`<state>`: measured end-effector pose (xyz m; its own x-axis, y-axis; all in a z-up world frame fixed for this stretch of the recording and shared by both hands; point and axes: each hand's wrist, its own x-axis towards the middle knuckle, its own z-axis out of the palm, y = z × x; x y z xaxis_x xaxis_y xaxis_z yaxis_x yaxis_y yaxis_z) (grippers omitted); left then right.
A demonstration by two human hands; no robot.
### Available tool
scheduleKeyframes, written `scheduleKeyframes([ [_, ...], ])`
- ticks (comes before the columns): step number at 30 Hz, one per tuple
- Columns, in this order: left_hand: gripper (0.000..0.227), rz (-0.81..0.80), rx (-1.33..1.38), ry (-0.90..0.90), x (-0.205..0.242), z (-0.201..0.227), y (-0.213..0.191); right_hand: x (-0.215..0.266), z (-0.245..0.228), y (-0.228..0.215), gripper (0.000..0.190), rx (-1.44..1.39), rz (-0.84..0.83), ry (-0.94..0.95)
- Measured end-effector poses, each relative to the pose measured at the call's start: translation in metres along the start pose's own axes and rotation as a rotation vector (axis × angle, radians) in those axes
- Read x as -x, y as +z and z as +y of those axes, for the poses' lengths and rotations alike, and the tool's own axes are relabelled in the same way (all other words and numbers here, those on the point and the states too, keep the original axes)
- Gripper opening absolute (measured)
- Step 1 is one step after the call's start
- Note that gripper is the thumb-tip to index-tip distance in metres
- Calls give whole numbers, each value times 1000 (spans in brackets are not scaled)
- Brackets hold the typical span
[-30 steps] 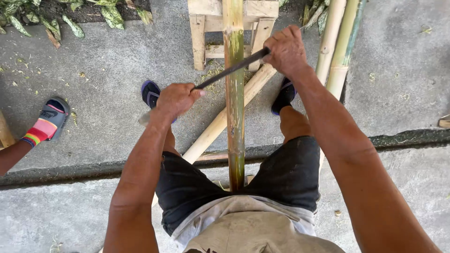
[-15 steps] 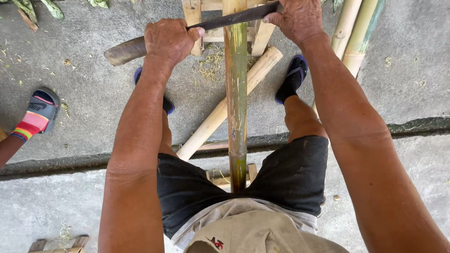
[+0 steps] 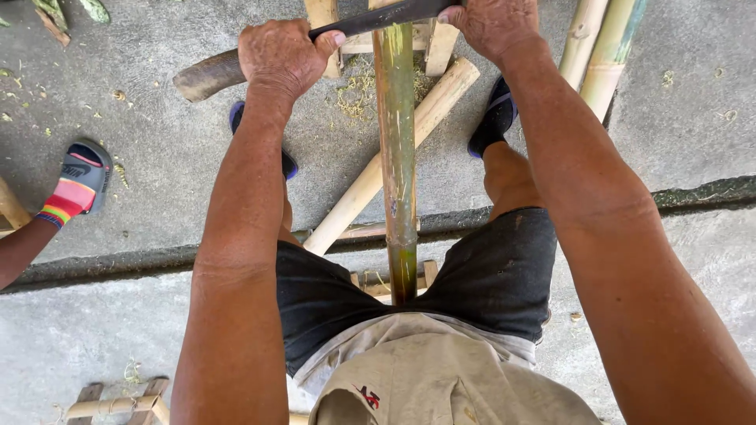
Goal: Use a machete to shave and smooth the outer surface of bamboo stalks.
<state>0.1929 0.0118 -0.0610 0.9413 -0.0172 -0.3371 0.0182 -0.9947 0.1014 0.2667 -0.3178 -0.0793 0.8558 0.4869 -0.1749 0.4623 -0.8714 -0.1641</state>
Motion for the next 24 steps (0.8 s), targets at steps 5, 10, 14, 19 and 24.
scheduleKeyframes([
  [5, 79, -22, -2, -7, 16, 5, 1, 15, -6, 3, 48, 18, -58, 54],
  [10, 81, -96, -6, -24, 32, 6, 12, 34, -5, 21, 57, 102, 119, -30],
  [14, 81, -70, 19, -10, 46, 9, 13, 49, -10, 25, 58, 155, 211, -66],
  [19, 79, -147, 34, -27, 67, 13, 14, 75, -20, 28, 61, 158, 149, -36],
  [24, 80, -174, 40, -29, 92, 18, 21, 103, -23, 46, 62, 229, 175, -57],
])
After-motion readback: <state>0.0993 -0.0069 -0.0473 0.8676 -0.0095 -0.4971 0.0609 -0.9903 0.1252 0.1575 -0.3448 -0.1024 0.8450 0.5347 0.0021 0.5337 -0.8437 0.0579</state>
